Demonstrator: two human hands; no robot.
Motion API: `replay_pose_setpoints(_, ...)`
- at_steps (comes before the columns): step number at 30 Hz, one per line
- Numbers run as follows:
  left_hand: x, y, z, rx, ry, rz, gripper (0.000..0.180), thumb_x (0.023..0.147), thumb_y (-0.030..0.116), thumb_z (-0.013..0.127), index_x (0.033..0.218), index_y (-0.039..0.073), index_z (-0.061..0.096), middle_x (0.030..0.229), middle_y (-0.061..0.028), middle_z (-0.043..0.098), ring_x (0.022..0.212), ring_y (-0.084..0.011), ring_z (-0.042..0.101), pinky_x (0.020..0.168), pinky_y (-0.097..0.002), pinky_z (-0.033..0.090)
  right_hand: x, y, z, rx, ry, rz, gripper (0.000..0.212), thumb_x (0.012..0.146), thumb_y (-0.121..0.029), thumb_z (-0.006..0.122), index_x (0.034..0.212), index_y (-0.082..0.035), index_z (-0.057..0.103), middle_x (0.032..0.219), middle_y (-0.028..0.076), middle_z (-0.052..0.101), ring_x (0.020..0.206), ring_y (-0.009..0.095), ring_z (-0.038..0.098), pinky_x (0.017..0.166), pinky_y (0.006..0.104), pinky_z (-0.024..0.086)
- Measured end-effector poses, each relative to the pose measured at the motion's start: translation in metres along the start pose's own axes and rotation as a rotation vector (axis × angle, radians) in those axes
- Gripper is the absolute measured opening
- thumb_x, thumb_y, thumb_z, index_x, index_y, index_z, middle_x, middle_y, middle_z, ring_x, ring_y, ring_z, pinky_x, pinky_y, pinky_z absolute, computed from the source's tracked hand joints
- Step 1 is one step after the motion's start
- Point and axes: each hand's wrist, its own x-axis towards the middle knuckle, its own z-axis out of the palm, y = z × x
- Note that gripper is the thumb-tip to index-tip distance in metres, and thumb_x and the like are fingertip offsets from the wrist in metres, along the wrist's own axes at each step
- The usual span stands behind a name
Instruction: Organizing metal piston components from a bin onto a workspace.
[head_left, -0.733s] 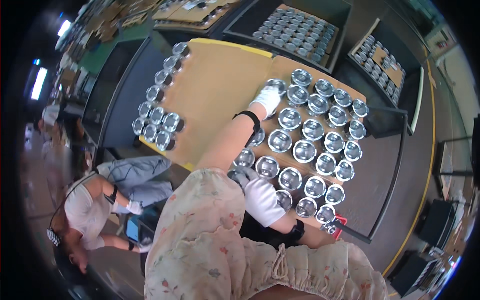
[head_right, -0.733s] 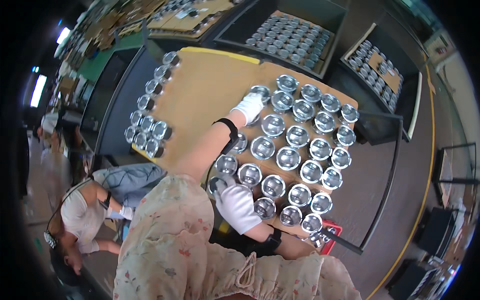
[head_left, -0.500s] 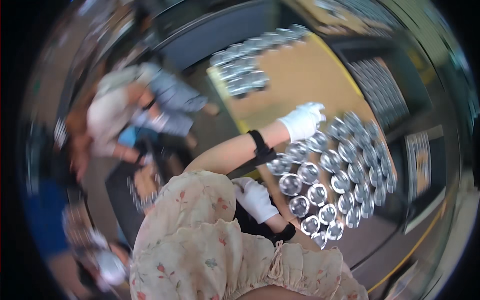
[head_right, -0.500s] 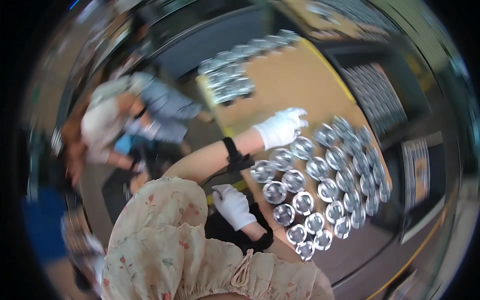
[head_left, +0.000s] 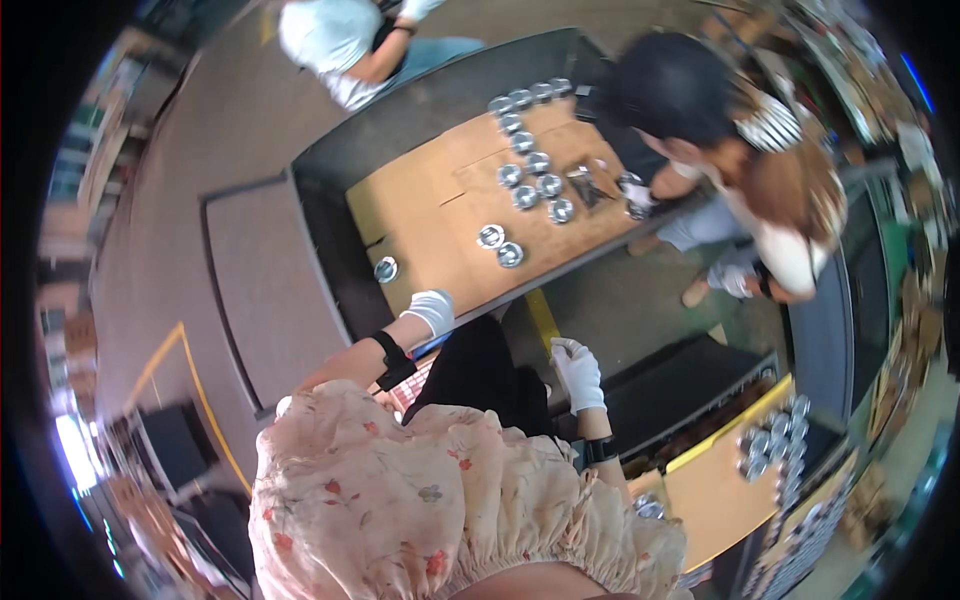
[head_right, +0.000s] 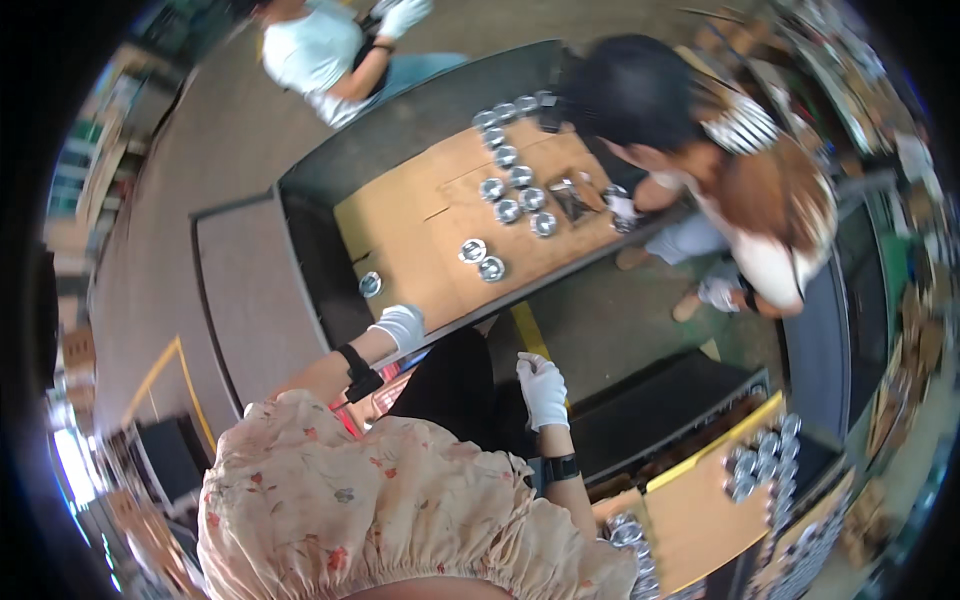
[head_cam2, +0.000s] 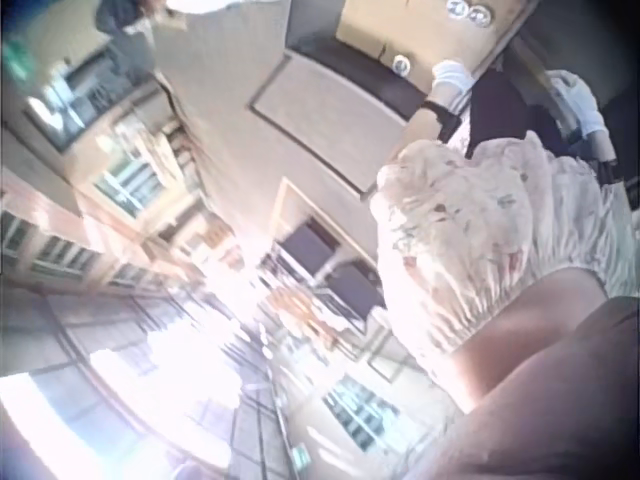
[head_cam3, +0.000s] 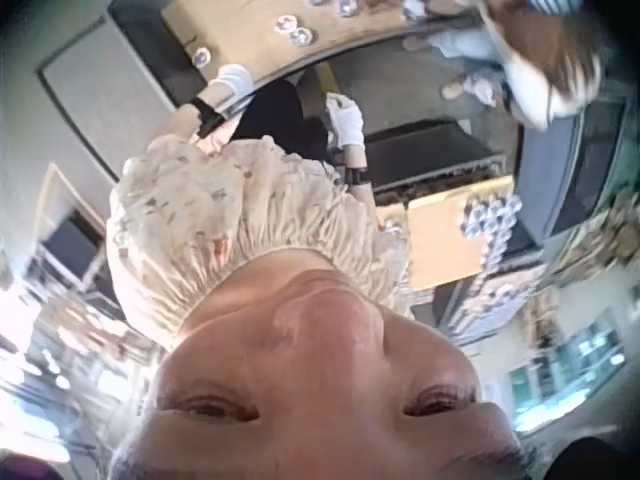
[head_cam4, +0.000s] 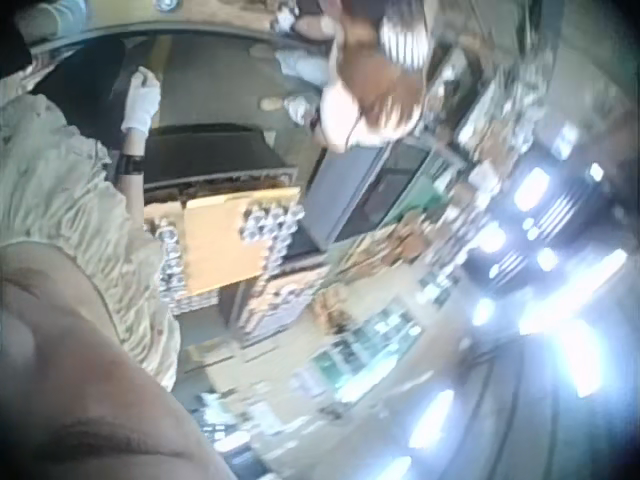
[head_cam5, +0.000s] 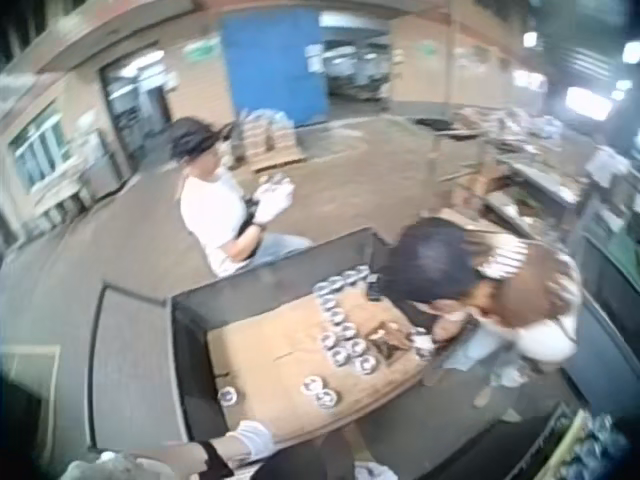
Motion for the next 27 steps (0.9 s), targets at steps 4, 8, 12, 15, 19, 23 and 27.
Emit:
replay_pose_setpoints(4, 0.018, -0.078, 0.045, -0.221, 0.001, -0.234, 0.023, 0.081, 0.016, 0.057, 0.088, 0.001, 0.073, 0.092, -0.0237, 0.070, 0.088, -0.0367, 0.070, 0.073, -0.0442, 0.056, 0.055, -0.058, 0.035, -0.418, -0.139, -0.170, 0.027, 0.088, -0.029, 0.056, 0.101, -0.012, 0.073, 0.096, 0.019, 0.070, 0.092, 0.036, 0.067, 0.085, 0.0445, 0.053)
replay_pose_setpoints(8, 0.063, -0.131, 0.106, -0.351, -0.154, -0.328, 0.024, 0.082, 0.017, 0.058, 0.091, -0.001, 0.072, 0.095, -0.0255, 0.069, 0.094, -0.0366, 0.069, 0.077, -0.0433, 0.056, 0.124, -0.085, 0.068, -0.616, -0.230, -0.279, 0.023, 0.087, -0.024, 0.055, 0.096, -0.011, 0.072, 0.094, 0.018, 0.069, 0.090, 0.037, 0.066, 0.083, 0.0458, 0.052)
replay_pose_setpoints(12, 0.120, -0.195, 0.219, -0.213, -0.322, -0.530, 0.039, 0.086, 0.016, 0.058, 0.120, -0.001, 0.061, 0.122, -0.0215, 0.063, 0.106, -0.0326, 0.066, 0.081, -0.0394, 0.056, 0.213, -0.093, 0.113, -0.770, -0.236, -0.475, 0.018, 0.085, -0.020, 0.059, 0.096, -0.011, 0.071, 0.092, 0.014, 0.069, 0.087, 0.031, 0.068, 0.081, 0.0420, 0.054)
replay_pose_setpoints(15, 0.147, -0.255, 0.275, -0.158, -0.248, -0.710, 0.057, 0.083, 0.026, 0.059, 0.131, -0.003, 0.050, 0.125, -0.0210, 0.057, 0.116, -0.0339, 0.059, 0.091, -0.0436, 0.051, 0.295, -0.078, 0.166, -0.962, -0.341, -0.569, 0.025, 0.086, -0.022, 0.060, 0.109, -0.013, 0.066, 0.091, 0.011, 0.068, 0.084, 0.030, 0.068, 0.081, 0.0420, 0.054)
replay_pose_setpoints(19, 0.179, -0.311, 0.313, -0.054, -0.537, -0.630, 0.056, 0.098, 0.021, 0.030, 0.149, 0.000, 0.025, 0.155, -0.0144, 0.027, 0.147, -0.0276, 0.014, 0.121, -0.0396, 0.011, 0.378, -0.044, 0.248, -0.897, -0.548, -0.440, 0.042, 0.091, -0.034, 0.055, 0.130, -0.022, 0.049, 0.096, 0.019, 0.064, 0.091, 0.037, 0.065, 0.077, 0.0472, 0.054)
replay_pose_setpoints(23, 0.234, -0.287, 0.320, -0.109, -0.358, -0.591, 0.058, 0.095, 0.019, 0.038, 0.147, -0.005, 0.028, 0.142, -0.0209, 0.044, 0.130, -0.0322, 0.045, 0.107, -0.0432, 0.036, 0.435, 0.033, 0.288, -1.148, -0.455, -0.416, 0.049, 0.092, -0.046, 0.053, 0.138, -0.033, 0.043, 0.105, 0.023, 0.061, 0.083, 0.045, 0.064, 0.079, 0.0505, 0.053)
replay_pose_setpoints(27, 0.286, -0.244, 0.309, -0.374, -0.228, -0.677, 0.055, 0.090, 0.015, 0.048, 0.140, -0.005, 0.038, 0.125, -0.0208, 0.059, 0.103, -0.0311, 0.064, 0.082, -0.0380, 0.053, 0.466, 0.129, 0.273, -1.344, -0.404, -0.607, 0.037, 0.094, -0.039, 0.049, 0.126, -0.020, 0.054, 0.088, 0.021, 0.063, 0.069, 0.039, 0.064, 0.059, 0.0485, 0.053)
